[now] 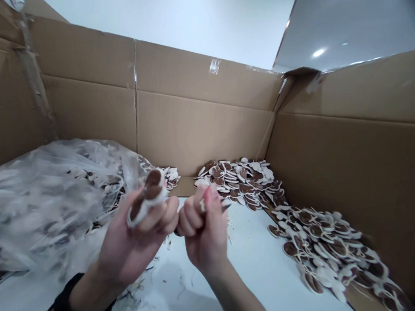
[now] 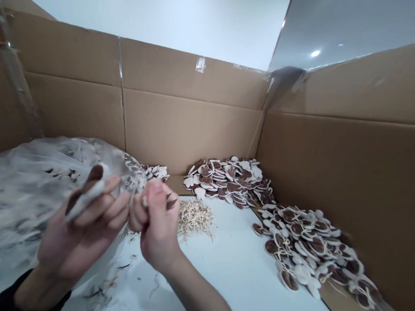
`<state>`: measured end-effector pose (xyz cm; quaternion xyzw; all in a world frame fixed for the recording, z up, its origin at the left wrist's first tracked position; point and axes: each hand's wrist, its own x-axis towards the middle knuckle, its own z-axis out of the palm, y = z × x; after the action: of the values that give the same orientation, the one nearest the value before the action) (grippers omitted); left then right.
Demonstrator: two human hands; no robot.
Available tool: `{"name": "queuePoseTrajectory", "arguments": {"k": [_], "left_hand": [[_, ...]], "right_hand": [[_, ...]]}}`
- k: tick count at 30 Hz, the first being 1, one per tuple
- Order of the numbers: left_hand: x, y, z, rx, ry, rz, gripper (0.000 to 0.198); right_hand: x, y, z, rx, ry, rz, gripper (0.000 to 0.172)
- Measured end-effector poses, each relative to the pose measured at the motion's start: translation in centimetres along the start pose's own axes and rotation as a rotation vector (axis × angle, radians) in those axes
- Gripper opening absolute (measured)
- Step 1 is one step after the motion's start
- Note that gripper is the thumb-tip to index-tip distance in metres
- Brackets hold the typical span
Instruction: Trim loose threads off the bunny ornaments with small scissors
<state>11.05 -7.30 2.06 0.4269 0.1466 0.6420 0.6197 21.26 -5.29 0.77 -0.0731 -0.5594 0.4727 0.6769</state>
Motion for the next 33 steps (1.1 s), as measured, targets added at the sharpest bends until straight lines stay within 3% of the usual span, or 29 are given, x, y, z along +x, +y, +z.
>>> {"name": "queuePoseTrajectory", "arguments": {"k": [2,4,6,8,10,11,16,21,23,26,31,33], "left_hand": [[0.3,0.2,0.3,-0.115,-0.039,0.021,0.032],[0.9,0.1,0.3,-0.052,-0.066,0.058,0.037],[1.5,0.0,-0.1,0.126,-0.031,0.1,0.037],[2.1,-0.1,-0.6,0.287,0.014,0.107,0.032],[2.5,-0.2,-1.1,0.373,0.02,0.062,0.024],[2.6,-0.2,-1.3,0.388,0.007,0.033,0.019],[2.4,0.1,-1.4,0.391,-0.074,-0.045,0.014],[2.2,0.5,-0.9,0.413,-0.096,-0.005,0.009],[2.2,0.6,-0.8,0.435,-0.095,-0.003,0.015],[2.3,0.6,-0.9,0.479,-0.078,0.004,0.028],[2.1,0.6,-0.8,0.484,-0.049,0.054,0.042],[2.0,0.6,-0.8,0.495,-0.032,0.081,0.046]], "right_hand": [[0.6,-0.8,-0.3,0.102,0.018,-0.016,0.05],[1.5,-1.6,-1.4,0.056,0.03,-0.115,0.05],[2.8,-2.2,-3.4,-0.143,0.077,-0.174,0.05],[4.2,-2.4,-6.1,-0.502,0.175,-0.187,0.048],[5.4,-2.3,-9.0,-1.058,0.187,-0.027,0.047],[5.9,-2.0,-10.3,-1.16,0.174,0.047,0.043],[6.9,-0.2,-15.1,-1.456,0.09,0.451,0.023],[6.8,1.2,-17.2,-1.549,0.069,0.72,0.023],[6.8,1.1,-17.2,-1.531,0.082,0.725,0.024],[6.8,0.2,-15.8,-1.449,0.104,0.595,0.026],[5.1,-2.2,-9.1,-1.178,-0.013,0.256,0.038],[3.3,-2.9,-6.0,-0.813,-0.153,0.095,0.04]]}}
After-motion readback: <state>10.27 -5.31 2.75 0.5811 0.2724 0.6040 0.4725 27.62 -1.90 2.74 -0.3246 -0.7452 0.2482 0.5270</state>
